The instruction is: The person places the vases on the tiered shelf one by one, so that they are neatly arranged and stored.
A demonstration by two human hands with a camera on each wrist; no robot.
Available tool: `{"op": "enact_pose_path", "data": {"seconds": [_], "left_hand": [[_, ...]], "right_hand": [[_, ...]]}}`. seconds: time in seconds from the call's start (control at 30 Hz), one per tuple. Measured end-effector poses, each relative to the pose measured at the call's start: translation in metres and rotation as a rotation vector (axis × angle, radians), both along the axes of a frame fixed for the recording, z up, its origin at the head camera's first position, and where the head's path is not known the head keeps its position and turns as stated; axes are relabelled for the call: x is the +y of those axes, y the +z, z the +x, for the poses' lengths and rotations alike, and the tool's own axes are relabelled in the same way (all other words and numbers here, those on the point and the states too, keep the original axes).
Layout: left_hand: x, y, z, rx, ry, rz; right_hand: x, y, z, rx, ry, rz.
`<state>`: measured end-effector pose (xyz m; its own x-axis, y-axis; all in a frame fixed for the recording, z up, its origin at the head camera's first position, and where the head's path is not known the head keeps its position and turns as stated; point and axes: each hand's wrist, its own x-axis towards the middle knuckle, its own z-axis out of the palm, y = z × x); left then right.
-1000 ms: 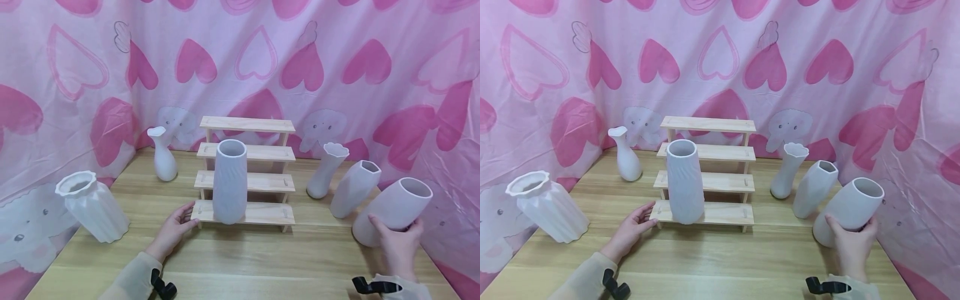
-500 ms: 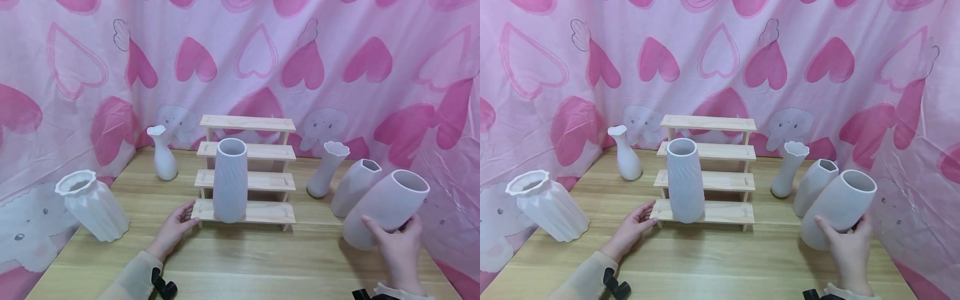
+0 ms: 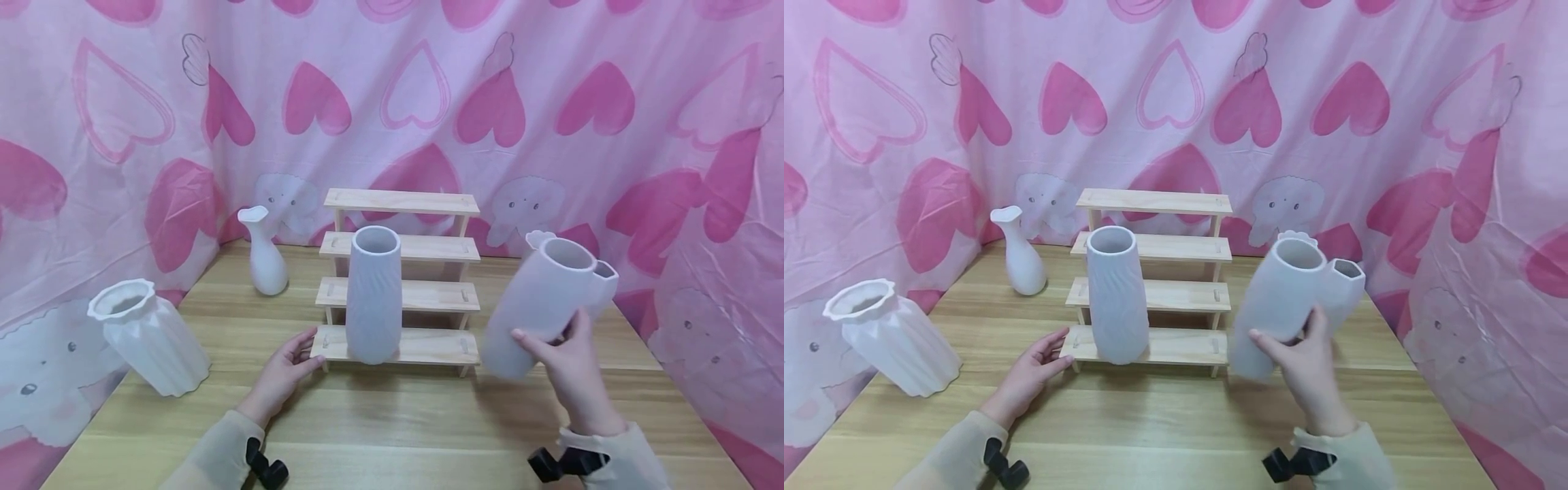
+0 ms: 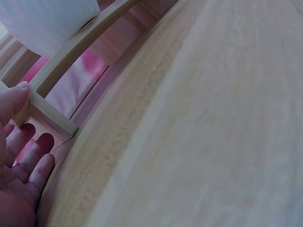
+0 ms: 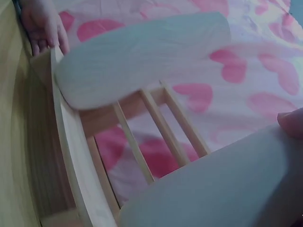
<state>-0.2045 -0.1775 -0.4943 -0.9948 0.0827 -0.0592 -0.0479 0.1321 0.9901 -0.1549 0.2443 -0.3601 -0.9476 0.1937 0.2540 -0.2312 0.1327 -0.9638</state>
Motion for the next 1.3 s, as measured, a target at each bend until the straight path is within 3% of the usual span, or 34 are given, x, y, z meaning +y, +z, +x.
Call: {"op": "enact_pose_path", "data": {"seconds": [0.23, 0.43, 0.63, 1.3], "left_hand": [[0.000, 0.000, 0.001, -0.004, -0.003, 0.014], [0.000, -0.001, 0.000, -0.002, -0.006, 0.014], [-0.001, -0.001, 0.000, 0.004, -0.007, 0.011], [0.000, -0.001, 0.000, -0.001, -0.008, 0.000]], "right_hand": [[-0.033, -0.003, -0.016, -0.089, 0.122, 0.119], [-0.054, -0.007, -0.030, -0.156, 0.209, 0.096], [-0.069, -0.010, -0.040, -0.185, 0.244, 0.092], [-0.090, -0.019, -0.050, -0.125, 0.294, 0.081]]}}
